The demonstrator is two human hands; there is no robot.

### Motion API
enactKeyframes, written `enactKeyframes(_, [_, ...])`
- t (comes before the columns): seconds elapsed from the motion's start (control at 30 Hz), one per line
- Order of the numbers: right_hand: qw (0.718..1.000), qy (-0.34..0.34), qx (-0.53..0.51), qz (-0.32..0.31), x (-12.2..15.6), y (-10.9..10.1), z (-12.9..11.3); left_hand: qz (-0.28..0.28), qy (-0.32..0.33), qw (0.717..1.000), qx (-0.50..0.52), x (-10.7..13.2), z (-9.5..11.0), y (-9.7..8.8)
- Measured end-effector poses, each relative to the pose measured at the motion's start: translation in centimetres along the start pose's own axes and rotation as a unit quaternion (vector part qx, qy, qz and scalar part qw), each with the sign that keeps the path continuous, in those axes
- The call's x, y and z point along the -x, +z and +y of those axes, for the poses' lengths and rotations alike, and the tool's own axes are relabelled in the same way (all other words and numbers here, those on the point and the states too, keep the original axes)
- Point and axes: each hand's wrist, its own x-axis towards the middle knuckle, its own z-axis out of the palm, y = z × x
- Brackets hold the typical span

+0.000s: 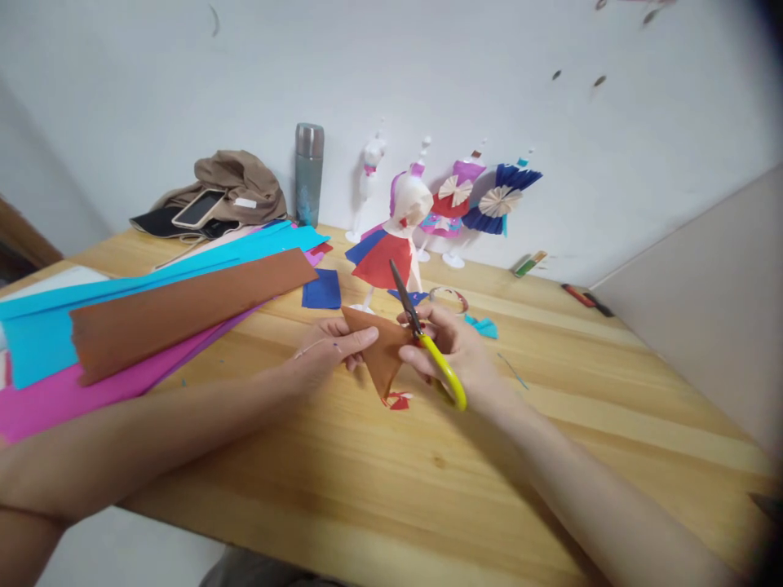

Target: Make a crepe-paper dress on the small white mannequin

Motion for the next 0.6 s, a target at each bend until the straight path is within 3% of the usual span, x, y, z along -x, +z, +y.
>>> enactKeyframes(0.2, [0.996, -0.043, 0.069, -0.047, 0.6, -2.8, -1.0, 0.003, -0.009, 1.0, 0.009, 0.2, 0.2, -0.3])
enactKeyframes(0.43, [0.992, -0.055, 0.1, -0.056, 0.8, -1.7, 0.2, -0.006, -0.028, 0.998, 0.059, 0.2, 0.1, -0.2])
enactKeyframes(0.53, [0.963, -0.101, 0.233, -0.095, 0.7, -2.6, -0.2, -0.028, -0.052, 0.996, 0.061, 0.1, 0.7, -0.6])
enactKeyframes(0.6, [0.917, -0.195, 0.337, -0.083, 0.5, -3.8, -0.6, -0.041, -0.072, 0.995, 0.052, -0.1, 1.1, -1.0])
